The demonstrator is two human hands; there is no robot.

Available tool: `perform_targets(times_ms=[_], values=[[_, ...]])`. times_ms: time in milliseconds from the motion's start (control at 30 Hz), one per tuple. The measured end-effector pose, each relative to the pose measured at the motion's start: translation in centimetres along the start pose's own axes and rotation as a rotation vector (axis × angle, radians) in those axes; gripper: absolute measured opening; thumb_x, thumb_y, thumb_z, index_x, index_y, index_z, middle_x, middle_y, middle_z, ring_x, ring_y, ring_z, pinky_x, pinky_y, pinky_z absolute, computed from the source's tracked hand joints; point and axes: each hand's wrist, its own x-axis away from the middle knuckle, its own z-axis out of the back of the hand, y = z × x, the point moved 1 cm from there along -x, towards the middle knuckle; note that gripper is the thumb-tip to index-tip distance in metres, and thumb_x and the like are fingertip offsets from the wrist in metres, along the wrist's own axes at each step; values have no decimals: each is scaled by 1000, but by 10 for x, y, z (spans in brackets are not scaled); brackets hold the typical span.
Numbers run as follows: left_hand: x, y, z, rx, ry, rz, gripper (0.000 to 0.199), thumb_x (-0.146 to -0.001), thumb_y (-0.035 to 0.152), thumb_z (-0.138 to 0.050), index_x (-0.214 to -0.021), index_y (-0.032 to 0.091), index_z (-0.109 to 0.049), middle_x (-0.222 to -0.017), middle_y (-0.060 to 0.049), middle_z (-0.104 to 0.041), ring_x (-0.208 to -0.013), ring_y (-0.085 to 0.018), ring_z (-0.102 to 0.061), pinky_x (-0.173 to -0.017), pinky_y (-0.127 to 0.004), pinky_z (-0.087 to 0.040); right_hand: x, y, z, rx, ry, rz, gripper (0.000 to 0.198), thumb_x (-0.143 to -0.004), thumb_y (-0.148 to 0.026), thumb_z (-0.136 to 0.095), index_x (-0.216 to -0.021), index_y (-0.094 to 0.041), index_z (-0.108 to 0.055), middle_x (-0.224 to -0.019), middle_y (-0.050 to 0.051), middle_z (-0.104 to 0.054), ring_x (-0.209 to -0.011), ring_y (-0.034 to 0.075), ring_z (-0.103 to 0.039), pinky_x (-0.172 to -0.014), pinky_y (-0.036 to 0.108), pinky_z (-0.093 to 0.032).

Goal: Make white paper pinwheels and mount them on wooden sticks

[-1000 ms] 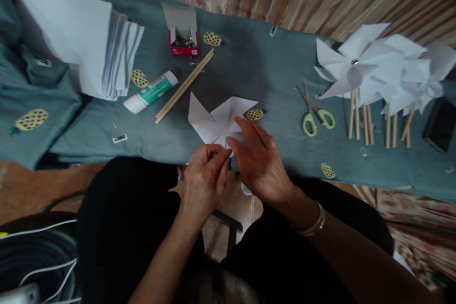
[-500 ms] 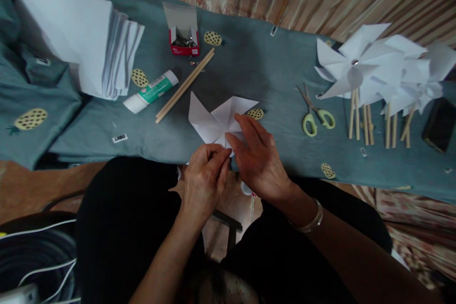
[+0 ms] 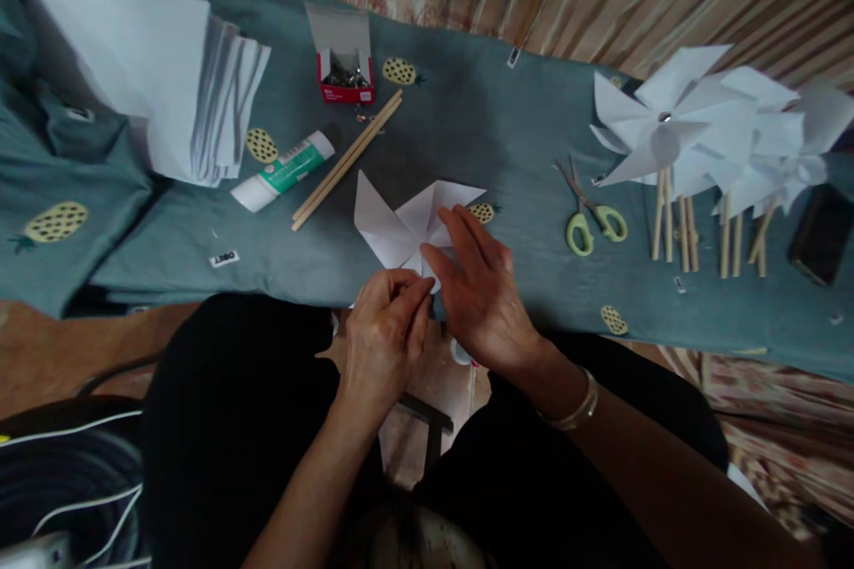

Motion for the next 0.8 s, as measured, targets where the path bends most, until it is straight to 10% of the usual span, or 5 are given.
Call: perform_targets(times_ms=[800], values=[[13, -7, 41, 110, 166, 164, 27, -88, 24, -61, -114, 18, -67, -108, -7, -66, -100, -19, -65, -89, -32, -54, -6, 2, -12, 71, 79, 62, 29, -95, -12, -37, -111, -16, -62, -142, 13, -51, -141, 26, -34, -109, 44, -35]])
